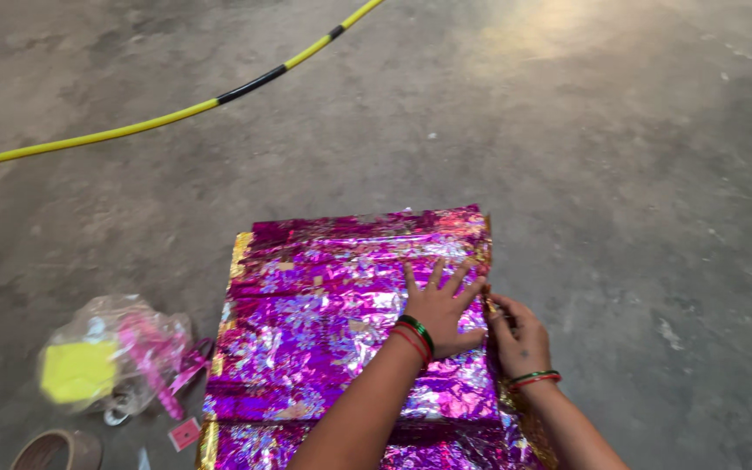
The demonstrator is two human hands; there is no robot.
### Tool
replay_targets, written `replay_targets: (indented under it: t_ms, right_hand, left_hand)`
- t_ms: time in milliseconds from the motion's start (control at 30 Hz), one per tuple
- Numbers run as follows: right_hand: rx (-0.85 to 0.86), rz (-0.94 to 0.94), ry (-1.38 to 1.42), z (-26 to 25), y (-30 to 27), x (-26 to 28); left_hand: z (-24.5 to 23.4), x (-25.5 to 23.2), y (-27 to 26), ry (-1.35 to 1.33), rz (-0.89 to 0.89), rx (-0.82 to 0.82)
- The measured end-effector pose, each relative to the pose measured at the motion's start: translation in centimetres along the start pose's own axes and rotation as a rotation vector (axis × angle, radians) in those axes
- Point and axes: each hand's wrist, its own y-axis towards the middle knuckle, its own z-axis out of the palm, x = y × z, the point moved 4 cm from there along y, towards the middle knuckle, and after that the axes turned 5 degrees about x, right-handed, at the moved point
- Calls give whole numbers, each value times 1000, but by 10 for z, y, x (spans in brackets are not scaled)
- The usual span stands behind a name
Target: The person wraps a rectangular object with shiny purple and gold foil paper. They cut tape, fold the paper edges, and secure the folds with tape, smoothing the surface repeatedly.
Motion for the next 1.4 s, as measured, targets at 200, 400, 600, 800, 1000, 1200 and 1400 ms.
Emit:
replay_targets:
  t_ms: [200, 400, 600, 800, 1000, 1200, 1400]
  right_hand:
    - [22, 2, 24, -2, -3, 13]
    - [57, -23, 33, -2, -4, 24]
    - [61, -17, -2, -3, -3, 26]
    - [75, -122, -33, -3, -4, 37]
    - [135, -72, -207, -2, -5, 51]
    - [136, -220, -289, 2, -4, 50]
    - [156, -229, -415, 8, -3, 46]
  left_hand:
    - [-5, -2, -3, 19, -24, 69]
    - [-5, -3, -1, 44, -39, 106]
    - [-5, -4, -1, 47, -46, 123]
    - [-6, -5, -1, 48, -34, 90]
    - [-6, -4, 0, 8, -59, 117]
    - [-14, 15, 24, -49, -74, 17]
    - [-6, -5, 70, 257, 155, 254]
